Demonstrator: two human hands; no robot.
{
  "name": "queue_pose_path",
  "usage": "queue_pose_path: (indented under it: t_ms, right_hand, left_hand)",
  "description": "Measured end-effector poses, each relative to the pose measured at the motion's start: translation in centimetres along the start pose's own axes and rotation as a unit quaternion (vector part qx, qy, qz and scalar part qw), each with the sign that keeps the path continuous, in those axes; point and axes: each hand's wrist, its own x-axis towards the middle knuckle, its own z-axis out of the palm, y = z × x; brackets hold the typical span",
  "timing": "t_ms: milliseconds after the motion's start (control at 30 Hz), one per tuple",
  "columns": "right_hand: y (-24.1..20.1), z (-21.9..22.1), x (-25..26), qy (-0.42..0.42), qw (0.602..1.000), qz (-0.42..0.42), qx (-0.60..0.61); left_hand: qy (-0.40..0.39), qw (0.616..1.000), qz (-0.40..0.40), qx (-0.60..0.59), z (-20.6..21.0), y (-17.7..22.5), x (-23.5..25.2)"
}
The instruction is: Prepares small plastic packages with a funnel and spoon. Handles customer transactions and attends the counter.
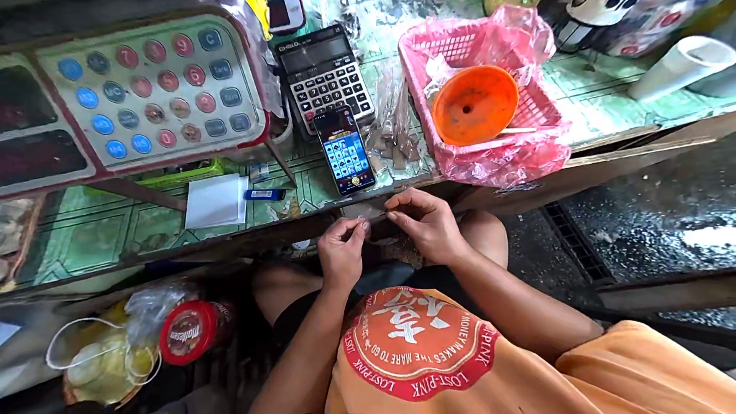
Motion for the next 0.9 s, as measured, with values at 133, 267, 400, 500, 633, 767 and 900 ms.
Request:
queue_pose_path:
  t_ms: [133,267,400,500,633,767,900]
  right_hand:
    - [-0.8,-0.1,0.4,-0.022,0.998,-0.040,-0.048]
    - [-1.1,0.2,0.9,-0.045,0.994,-0.057,-0.080]
    - [-1.4,0.3,1.1,-0.070,0.989,-0.042,-0.126]
    - [-1.2,0.2,1.1,-0.074,0.989,0.026,-0.128]
    - [-0.8,0.2,1.2,-0.080,0.983,0.156,-0.048]
    - [-0.2,0.0,1.1,-0.089,0.975,0.202,0.012]
    - [0.1,0.0,1.0,-0.103,0.971,0.213,0.030]
  left_hand:
    - [-0.008,1.000,0.010,0.006,0.0,0.1,0.0]
    - [-0.018,0.999,0.025,0.016,-0.2,0.0,-0.1]
    - [-0.017,0.994,0.076,0.071,-0.4,0.0,-0.2]
    - [-0.018,0.982,0.133,0.134,-0.6,-0.3,0.0]
    - [-0.028,0.951,0.200,0.236,-0.9,-0.8,0.1]
    - [-0.040,0.925,0.232,0.298,-1.0,-0.9,0.0]
    - [-0.054,0.915,0.239,0.321,-1.0,-1.0,0.0]
